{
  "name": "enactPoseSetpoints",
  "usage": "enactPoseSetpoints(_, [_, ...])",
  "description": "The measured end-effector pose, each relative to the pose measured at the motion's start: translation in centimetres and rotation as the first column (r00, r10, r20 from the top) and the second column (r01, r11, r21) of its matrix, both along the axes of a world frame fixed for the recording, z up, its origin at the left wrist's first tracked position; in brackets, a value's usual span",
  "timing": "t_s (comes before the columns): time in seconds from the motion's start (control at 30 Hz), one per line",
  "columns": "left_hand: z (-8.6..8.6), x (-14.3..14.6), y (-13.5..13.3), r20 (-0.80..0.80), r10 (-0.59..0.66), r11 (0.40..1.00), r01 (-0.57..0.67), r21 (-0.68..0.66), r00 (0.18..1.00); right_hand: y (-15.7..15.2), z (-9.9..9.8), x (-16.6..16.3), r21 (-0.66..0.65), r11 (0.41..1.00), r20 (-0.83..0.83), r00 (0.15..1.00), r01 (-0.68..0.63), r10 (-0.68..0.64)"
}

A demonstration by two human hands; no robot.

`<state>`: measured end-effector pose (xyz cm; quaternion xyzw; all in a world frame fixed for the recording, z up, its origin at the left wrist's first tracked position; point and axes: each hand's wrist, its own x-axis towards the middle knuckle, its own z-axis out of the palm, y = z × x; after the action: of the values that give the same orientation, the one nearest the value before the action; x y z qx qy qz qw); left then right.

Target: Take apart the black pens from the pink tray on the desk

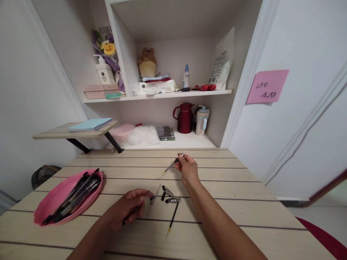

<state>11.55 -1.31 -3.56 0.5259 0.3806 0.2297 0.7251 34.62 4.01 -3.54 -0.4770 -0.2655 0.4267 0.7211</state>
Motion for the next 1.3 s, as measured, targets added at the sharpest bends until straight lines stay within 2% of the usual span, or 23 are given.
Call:
enactPoseSetpoints(0.07, [-0.1, -0.4, 0.2, -0.028, 0.016, 1.000, -0.016, 0.000, 0.999, 0.4, -0.3, 0.7, -0.051, 0.998, 0.153, 0.988, 0.030, -0.022])
enactPoseSetpoints(0.1, [-0.2, -0.5, 0.4, -0.031, 0.049, 0.999, -0.049, 0.006, 0.998, 0.4, -0.4, 0.9, -0.088, 0.996, 0.236, 0.972, 0.011, 0.010])
enactPoseSetpoints(0.17, [-0.4, -0.6, 0.5, -0.021, 0.134, 0.991, -0.134, 0.022, 0.991, 0.3, -0.9, 0.6, -0.176, 0.981, 0.358, 0.923, -0.083, 0.142])
enactPoseSetpoints(0.27, [-0.9, -0.3, 0.6, -0.013, 0.213, 0.977, -0.213, 0.031, 0.977, -0.4, -1.8, -1.3, -0.308, 0.920, 0.435, 0.824, -0.243, 0.363])
enactPoseSetpoints(0.4, [-1.4, 0.1, 0.6, -0.021, 0.249, 0.968, -0.248, 0.028, 0.968, -1.4, -2.7, -3.6, -0.450, 0.841, 0.528, 0.669, -0.301, 0.522])
enactPoseSetpoints(0.53, [-1.5, 0.5, 0.4, -0.015, 0.259, 0.966, -0.259, 0.021, 0.966, -1.5, -2.5, -3.9, -0.503, 0.818, 0.593, 0.578, -0.278, 0.561])
enactPoseSetpoints(0.8, [-2.4, 2.5, -0.7, 0.041, 0.055, 0.992, -0.060, 0.111, 0.998, -1.5, -2.4, -3.6, -0.561, 0.767, 0.595, 0.491, -0.312, 0.636])
enactPoseSetpoints(0.97, [-2.9, 2.7, -1.1, 0.003, 0.032, 0.992, -0.032, 0.118, 0.999, -1.7, -2.5, -3.6, -0.572, 0.753, 0.612, 0.442, -0.325, 0.656])
enactPoseSetpoints(1.17, [-2.8, 2.6, -1.3, -0.032, -0.019, 0.995, 0.022, 0.098, 0.999, -1.4, -2.8, -3.5, -0.564, 0.777, 0.677, 0.383, -0.280, 0.629])
enactPoseSetpoints(1.3, [-2.3, 2.4, -1.2, 0.033, -0.002, 0.998, 0.000, 0.067, 0.999, -1.4, -2.3, -2.9, -0.536, 0.818, 0.762, 0.300, -0.207, 0.575])
